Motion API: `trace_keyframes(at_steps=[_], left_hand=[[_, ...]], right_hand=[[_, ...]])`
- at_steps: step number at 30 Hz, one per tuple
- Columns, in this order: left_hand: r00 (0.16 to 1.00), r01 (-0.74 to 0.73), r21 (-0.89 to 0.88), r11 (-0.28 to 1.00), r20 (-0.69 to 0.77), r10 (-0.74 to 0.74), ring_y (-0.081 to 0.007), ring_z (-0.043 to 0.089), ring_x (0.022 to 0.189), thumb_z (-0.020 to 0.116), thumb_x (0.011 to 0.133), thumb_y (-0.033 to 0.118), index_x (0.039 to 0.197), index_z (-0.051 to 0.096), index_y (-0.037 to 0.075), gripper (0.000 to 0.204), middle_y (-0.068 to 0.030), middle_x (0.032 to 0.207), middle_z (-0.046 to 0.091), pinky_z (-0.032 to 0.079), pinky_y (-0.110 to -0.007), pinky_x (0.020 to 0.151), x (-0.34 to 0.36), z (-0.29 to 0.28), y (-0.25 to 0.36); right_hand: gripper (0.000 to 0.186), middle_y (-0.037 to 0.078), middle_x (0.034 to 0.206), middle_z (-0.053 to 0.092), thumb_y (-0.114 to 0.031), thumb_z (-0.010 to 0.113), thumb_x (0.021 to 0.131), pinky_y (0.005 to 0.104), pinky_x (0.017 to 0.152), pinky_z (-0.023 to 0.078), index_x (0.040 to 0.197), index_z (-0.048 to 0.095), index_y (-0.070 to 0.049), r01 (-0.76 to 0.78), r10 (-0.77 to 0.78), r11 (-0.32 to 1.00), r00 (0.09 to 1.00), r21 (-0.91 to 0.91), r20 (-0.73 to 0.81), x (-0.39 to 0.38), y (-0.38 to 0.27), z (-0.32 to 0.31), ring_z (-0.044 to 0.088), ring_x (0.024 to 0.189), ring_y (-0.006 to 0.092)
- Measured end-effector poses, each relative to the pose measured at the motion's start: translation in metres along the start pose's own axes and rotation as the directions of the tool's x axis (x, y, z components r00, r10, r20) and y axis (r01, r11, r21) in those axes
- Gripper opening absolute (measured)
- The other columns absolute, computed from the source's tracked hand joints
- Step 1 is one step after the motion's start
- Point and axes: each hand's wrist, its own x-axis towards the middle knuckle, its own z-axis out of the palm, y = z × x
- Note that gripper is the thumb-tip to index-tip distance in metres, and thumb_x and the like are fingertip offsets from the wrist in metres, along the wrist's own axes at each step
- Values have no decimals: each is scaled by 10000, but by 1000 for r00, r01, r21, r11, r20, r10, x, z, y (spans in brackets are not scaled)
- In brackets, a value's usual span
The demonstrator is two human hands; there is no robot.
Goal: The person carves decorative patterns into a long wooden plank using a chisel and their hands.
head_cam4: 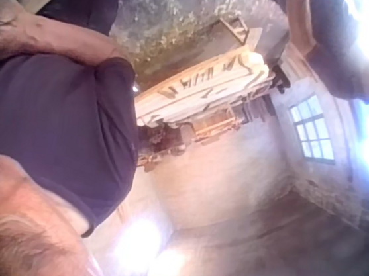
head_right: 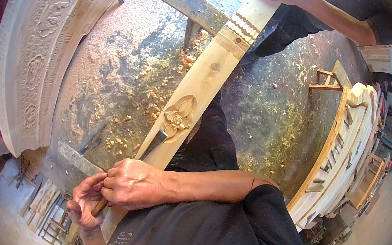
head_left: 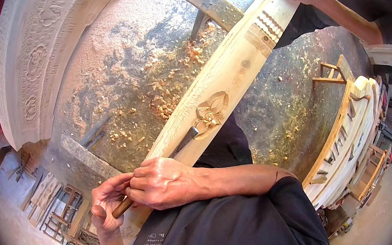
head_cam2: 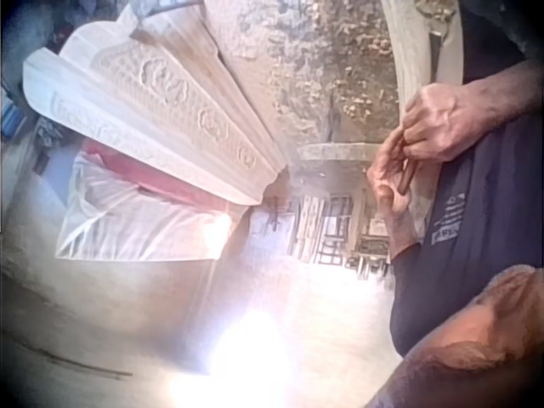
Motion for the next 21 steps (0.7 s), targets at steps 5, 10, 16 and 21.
trace_keyframes(at_steps=[5,10,16,21], left_hand=[[1000,-17,6,1000,10,17,-300,736,1050,590,831,938,1390,573,-173,1243,-281,1175,732,592,-384,931,3,-2,-1],[999,17,35,999,38,-18,-312,739,1074,603,827,933,1399,567,-161,1235,-291,1204,725,598,-389,933,11,-5,3],[996,79,31,996,39,-80,-314,750,1104,715,777,894,1408,545,-184,1261,-324,1255,710,622,-393,934,24,-6,12],[991,94,44,995,91,-98,-313,758,1078,718,796,874,1427,522,-188,1251,-323,1255,706,629,-395,918,31,-6,16]], right_hand=[[230,64,759,663,-246,776,766,427,646,558,763,619,-78,7,-7,999,1000,-34,-4,1,2,0,697,749,281],[229,68,735,665,-247,773,744,428,633,558,741,611,-85,2,-3,997,1000,-73,-6,1,5,2,704,738,289],[171,36,775,648,-188,766,798,362,593,531,806,640,-73,-16,18,994,1000,-111,15,1,11,3,696,747,222],[176,41,771,650,-188,767,777,369,595,541,807,639,-71,-25,25,992,1000,-121,1,0,13,3,702,750,231]])
